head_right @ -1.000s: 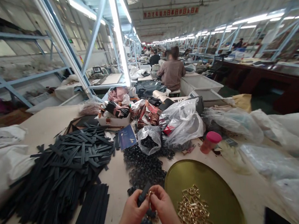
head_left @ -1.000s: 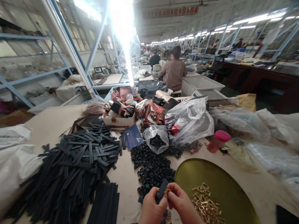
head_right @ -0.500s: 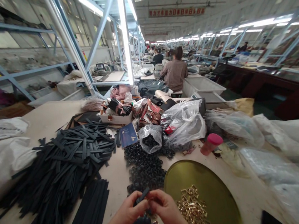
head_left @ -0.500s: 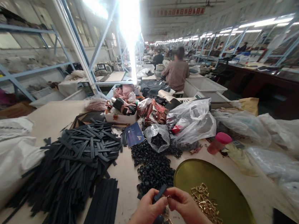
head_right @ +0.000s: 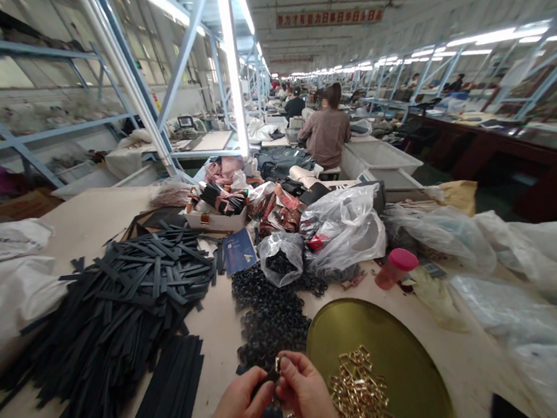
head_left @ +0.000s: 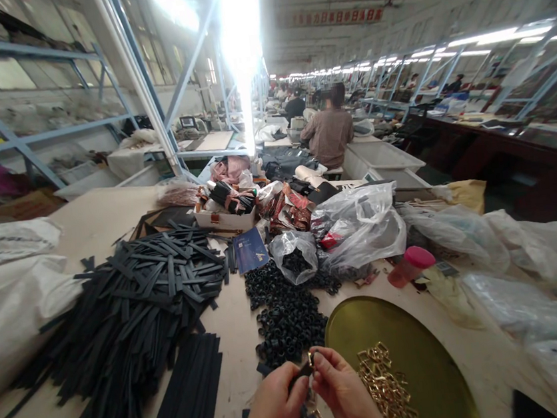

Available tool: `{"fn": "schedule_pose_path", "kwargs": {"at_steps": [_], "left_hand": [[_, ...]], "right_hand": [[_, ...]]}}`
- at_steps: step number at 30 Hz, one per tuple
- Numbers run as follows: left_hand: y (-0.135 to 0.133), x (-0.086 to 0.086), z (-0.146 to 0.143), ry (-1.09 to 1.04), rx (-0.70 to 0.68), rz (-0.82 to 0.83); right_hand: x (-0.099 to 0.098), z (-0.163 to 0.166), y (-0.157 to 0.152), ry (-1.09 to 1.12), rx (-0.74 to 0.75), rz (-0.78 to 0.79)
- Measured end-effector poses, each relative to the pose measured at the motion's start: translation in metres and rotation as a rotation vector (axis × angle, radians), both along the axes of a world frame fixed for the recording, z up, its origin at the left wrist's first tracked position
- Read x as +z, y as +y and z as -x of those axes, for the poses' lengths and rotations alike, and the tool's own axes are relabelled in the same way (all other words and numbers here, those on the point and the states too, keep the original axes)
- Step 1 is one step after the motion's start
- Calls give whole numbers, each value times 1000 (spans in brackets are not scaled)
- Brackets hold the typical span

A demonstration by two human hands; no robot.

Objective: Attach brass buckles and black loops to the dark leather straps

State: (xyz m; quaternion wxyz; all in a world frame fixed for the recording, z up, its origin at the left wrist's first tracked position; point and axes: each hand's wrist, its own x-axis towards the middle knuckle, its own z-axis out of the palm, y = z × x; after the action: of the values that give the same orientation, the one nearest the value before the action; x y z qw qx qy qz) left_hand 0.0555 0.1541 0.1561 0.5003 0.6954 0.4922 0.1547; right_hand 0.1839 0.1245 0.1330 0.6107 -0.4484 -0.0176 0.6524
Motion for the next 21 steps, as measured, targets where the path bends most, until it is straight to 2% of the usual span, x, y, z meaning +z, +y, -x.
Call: {"fn": "schedule_pose_path", "kwargs": {"at_steps": [2,6,9,13,16,18,21], "left_hand": [[0,-2,0,-50,16,46],[1,-4,-3,-232,75,145],[3,-5,-6,-312,148,269],[4,-8,-8,-297,169,405],[2,-9,-8,-252,165,410],[0,-9,-7,-238,168,375],[-4,-7,-4,-211,181,287]], "right_hand": [[3,-2,2,-32,-23,-3],[1,1,2,-189,115,-89],[-1,6,0,-291,149,-125],[3,6,-3,-216,161,-83],[6,5,-5,-190,209,-66],[6,3,-9,-386,218,-104],[4,1,-15,-818,208,-224]]}}
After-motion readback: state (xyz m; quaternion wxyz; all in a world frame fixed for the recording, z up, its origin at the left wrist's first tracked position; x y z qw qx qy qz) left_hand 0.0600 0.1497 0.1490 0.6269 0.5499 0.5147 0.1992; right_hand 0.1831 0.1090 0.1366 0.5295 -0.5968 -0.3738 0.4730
